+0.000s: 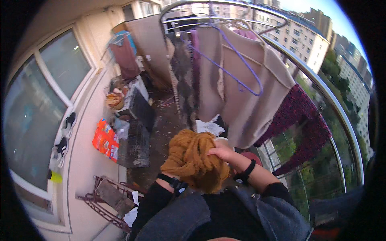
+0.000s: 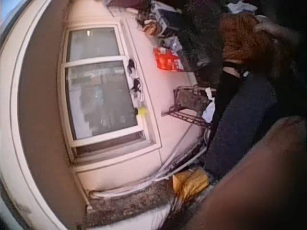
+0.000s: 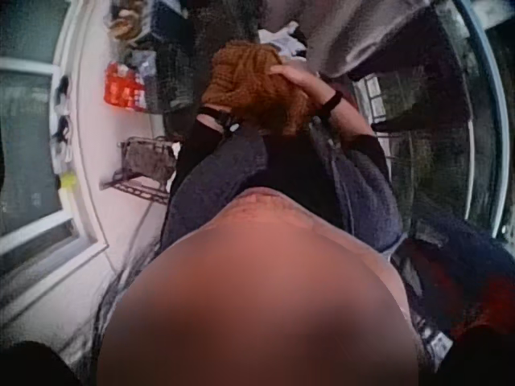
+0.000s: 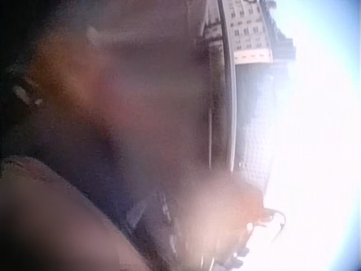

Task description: The person removes a grey garment from a clothesline, places it on a hanger, and hangs it on a balcony drying rack. Then the person removes a mustard-yellow knitted garment from the line, folds it, and hangs it on a hanger on the same rack.

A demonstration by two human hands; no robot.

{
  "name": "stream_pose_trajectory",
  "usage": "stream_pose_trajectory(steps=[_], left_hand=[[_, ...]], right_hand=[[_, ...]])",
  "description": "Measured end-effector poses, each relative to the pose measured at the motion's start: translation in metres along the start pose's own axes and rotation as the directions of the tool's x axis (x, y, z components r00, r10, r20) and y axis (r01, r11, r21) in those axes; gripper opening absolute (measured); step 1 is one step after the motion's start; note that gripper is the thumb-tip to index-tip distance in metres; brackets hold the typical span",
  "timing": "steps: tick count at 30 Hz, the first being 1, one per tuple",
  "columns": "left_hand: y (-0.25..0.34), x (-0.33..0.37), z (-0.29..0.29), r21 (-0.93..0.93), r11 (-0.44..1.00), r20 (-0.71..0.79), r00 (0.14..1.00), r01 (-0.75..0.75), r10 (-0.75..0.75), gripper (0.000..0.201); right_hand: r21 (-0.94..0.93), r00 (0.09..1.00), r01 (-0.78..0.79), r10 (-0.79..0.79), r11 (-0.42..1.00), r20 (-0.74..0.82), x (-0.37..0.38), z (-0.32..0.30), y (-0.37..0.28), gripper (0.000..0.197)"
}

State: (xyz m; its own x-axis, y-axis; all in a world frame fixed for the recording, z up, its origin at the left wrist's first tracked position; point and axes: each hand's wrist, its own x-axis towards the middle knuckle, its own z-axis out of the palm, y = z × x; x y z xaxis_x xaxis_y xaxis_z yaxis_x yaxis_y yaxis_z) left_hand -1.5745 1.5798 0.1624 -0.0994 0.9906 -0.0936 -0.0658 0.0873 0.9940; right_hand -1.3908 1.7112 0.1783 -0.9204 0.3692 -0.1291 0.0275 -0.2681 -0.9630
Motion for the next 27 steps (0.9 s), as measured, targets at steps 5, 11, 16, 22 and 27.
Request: stream_pose_trajectory(steps=[5,11,16,22,27], left_hand=[[0.002,0.005,-0.017,0.036,0.999,-0.037,0.999,0.007,-0.006,0.058],[0.011,0.008,-0.031,0.04,0.999,-0.069,0.997,0.028,-0.025,0.058],[0.01,-0.001,-0.035,0.042,0.998,-0.055,0.998,0.044,-0.041,0.058],[0.012,0.0,-0.028,-0.031,0.999,0.012,0.999,0.035,-0.035,0.058],[0.02,0.001,-0.02,-0.099,0.994,0.053,0.998,0.037,-0.032,0.058]], right_hand=[[-0.303,0.963,0.095,-0.164,0.948,-0.213,0.005,0.018,-0.003,0.053],[-0.18,0.876,0.351,-0.39,0.919,-0.283,0.009,0.023,-0.012,0.061],[-0.302,0.828,0.299,-0.403,0.905,-0.39,0.009,0.019,-0.009,0.062],[-0.003,0.965,0.169,-0.166,0.986,-0.202,0.01,0.015,-0.021,0.038],[-0.079,0.978,0.079,-0.093,0.994,-0.185,0.01,0.024,-0.02,0.038]])
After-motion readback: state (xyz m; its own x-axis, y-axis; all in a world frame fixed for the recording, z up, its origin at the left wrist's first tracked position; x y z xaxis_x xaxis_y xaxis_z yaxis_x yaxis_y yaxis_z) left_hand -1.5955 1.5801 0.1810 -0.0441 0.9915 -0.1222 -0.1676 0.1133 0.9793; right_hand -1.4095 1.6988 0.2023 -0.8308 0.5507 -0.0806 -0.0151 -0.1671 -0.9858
